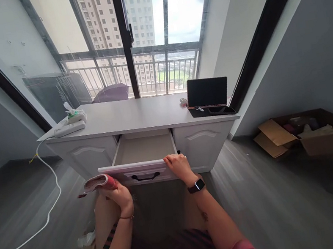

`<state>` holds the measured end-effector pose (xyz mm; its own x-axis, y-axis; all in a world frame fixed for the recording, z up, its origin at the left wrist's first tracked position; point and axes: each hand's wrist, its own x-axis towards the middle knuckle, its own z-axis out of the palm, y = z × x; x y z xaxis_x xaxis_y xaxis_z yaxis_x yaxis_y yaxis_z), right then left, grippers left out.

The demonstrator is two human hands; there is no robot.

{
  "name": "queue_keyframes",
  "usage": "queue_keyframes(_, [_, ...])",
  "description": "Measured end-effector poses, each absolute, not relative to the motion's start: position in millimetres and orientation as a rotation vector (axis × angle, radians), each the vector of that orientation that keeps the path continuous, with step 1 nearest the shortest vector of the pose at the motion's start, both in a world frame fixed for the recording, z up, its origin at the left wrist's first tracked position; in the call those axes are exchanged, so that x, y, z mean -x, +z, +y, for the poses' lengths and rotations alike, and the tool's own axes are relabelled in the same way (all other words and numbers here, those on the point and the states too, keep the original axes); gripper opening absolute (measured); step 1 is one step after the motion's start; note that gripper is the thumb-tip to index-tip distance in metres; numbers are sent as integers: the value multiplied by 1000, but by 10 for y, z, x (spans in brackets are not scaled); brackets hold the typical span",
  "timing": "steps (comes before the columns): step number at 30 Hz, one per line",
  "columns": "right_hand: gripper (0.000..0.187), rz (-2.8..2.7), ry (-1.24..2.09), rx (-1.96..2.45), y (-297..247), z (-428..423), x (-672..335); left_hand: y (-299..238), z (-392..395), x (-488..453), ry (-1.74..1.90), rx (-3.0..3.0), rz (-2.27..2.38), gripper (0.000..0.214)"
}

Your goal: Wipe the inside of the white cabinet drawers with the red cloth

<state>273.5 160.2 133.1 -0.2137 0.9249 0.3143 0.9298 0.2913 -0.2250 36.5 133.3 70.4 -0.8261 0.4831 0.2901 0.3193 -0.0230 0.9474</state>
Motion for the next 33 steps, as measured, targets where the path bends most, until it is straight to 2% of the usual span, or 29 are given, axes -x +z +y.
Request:
queue_keyframes(6, [43, -2149, -27, 1627, 1326, 1614, -2751, 774, 1507, -1081, 1929, -1181, 2090, 65])
queue_keyframes(11, [53, -2081, 301, 1563, 1426, 1660, -2845, 648, 1426, -1562, 1748, -1626, 2012, 63])
queue_keyframes(16, [59, -2009, 568, 1460, 1497, 1710, -2910, 247, 1428, -1883, 1534, -1899, 1892, 62])
queue_keyframes(20, [62, -2037, 529, 1494, 1480, 1730, -2912, -56, 1442, -1971, 1078, -2352, 1643, 52])
queue_keyframes(25, [56, -2022, 485, 1495, 1464, 1726, -2903, -122, 1460, -1857, 698, -2684, 1405, 47])
queue_keyframes(29, [52, -2059, 393, 1546, 1450, 1707, -2885, -94, 1483, -1639, 635, -2874, 1087, 54])
queue_keyframes(33, [53, -2043, 247, 1600, 1366, 1683, -2845, -104, 1505, -1363, 631, -2881, 996, 59])
